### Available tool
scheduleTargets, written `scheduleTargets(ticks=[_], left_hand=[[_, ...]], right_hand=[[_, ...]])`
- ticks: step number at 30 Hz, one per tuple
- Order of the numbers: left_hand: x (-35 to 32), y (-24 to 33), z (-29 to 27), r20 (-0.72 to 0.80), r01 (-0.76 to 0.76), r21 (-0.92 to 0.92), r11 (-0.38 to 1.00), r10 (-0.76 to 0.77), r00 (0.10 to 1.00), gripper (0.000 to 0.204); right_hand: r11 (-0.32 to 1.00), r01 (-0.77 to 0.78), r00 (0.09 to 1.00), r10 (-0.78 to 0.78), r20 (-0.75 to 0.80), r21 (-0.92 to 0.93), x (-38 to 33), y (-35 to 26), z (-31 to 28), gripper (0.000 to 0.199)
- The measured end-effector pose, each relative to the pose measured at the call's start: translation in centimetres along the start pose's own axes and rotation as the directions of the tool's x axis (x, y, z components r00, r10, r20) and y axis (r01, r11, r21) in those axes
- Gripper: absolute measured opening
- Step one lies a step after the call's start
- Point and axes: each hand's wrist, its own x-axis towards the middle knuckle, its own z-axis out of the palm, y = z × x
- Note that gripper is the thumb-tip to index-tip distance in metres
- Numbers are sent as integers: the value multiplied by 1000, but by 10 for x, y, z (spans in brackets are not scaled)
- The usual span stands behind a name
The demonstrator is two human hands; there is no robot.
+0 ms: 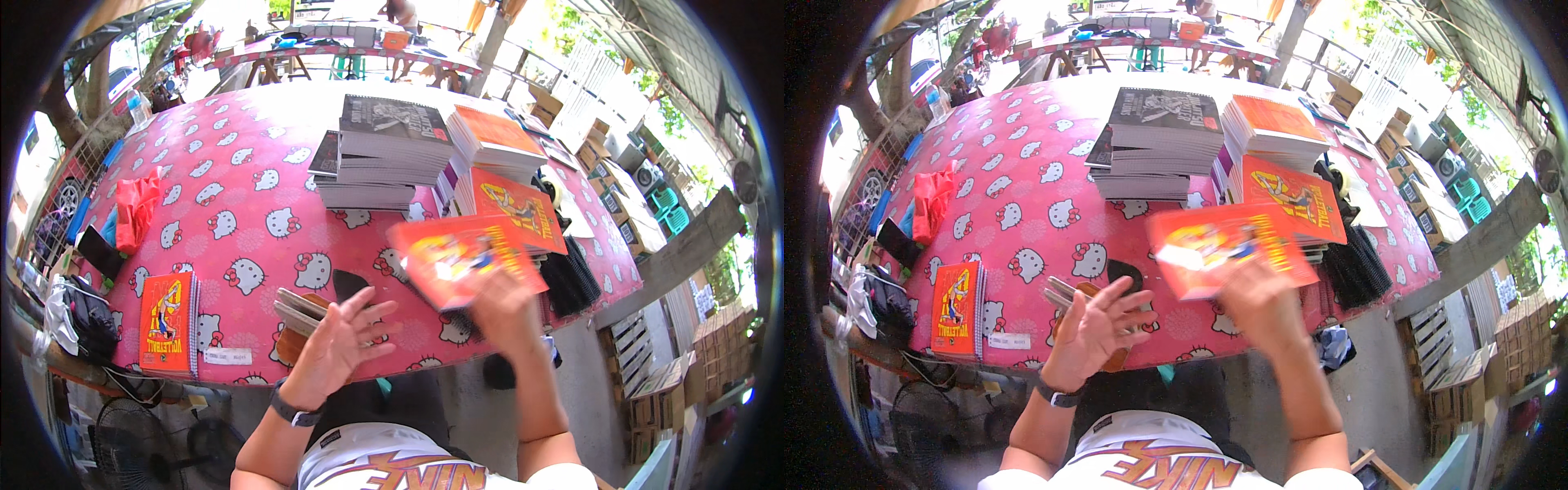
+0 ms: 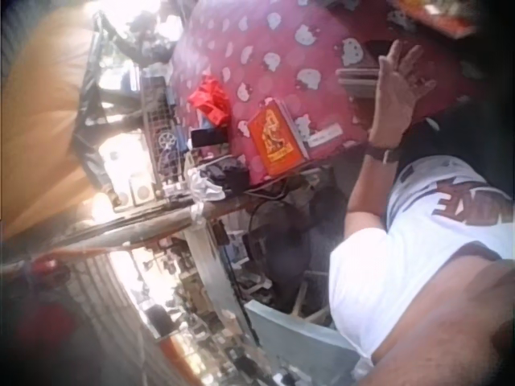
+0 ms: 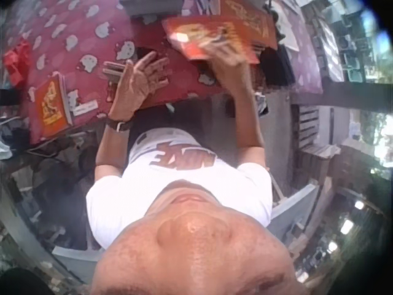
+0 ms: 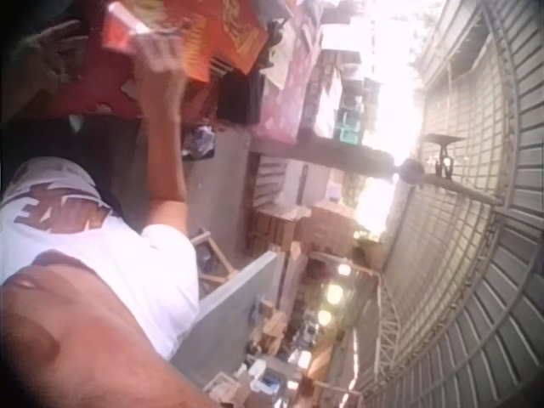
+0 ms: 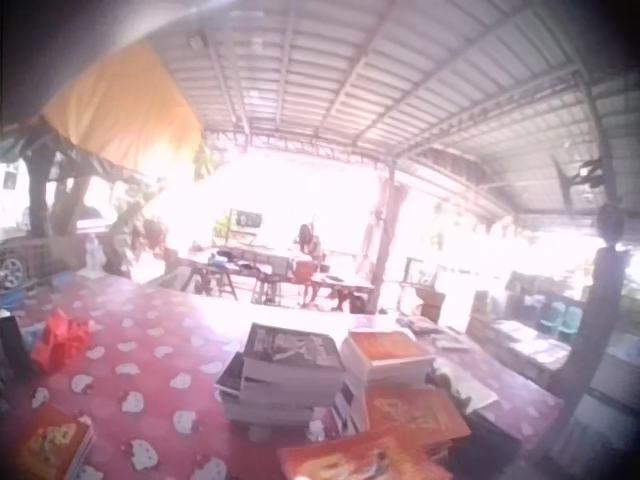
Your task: The person manually threads a plastic spiral coil into the punched holes of a notebook and uses a pair of pliers to cut and crimp the ends of the coil.
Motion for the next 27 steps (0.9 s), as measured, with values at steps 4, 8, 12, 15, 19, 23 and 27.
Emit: scheduleTargets(ticks=[4, 8, 12, 15, 19, 23, 27], left_hand=[[9, -1, 9, -143, -17, -55, 998, 9, 990, 40], [-8, 19, -11, -78, -117, 99, 988, 125, 989, 35], [6, 56, -21, 247, -338, 552, 762, 238, 939, 28], [14, 70, -36, 210, -324, 600, 731, 247, 946, 27], [12, 79, -52, 267, -369, 707, 603, 256, 929, 29], [9, 76, -55, 174, -349, 701, 622, 326, 929, 34], [11, 79, -52, 186, -374, 628, 683, 335, 924, 34]], right_hand=[[930, 138, 987, -158, 31, 342, -8, -65, 15, 29], [885, -304, 803, 438, -405, 354, -15, -41, 21, 54], [12, -118, 812, 576, 89, 993, -33, -24, 43, 44], [21, -320, 858, 430, 281, 947, -49, -39, 65, 36], [489, -265, 899, 437, 29, 831, -44, -52, 82, 24], [650, -239, 921, 386, -43, 721, -37, -60, 68, 20], [716, -124, 937, 313, -157, 687, -27, -56, 60, 17]])
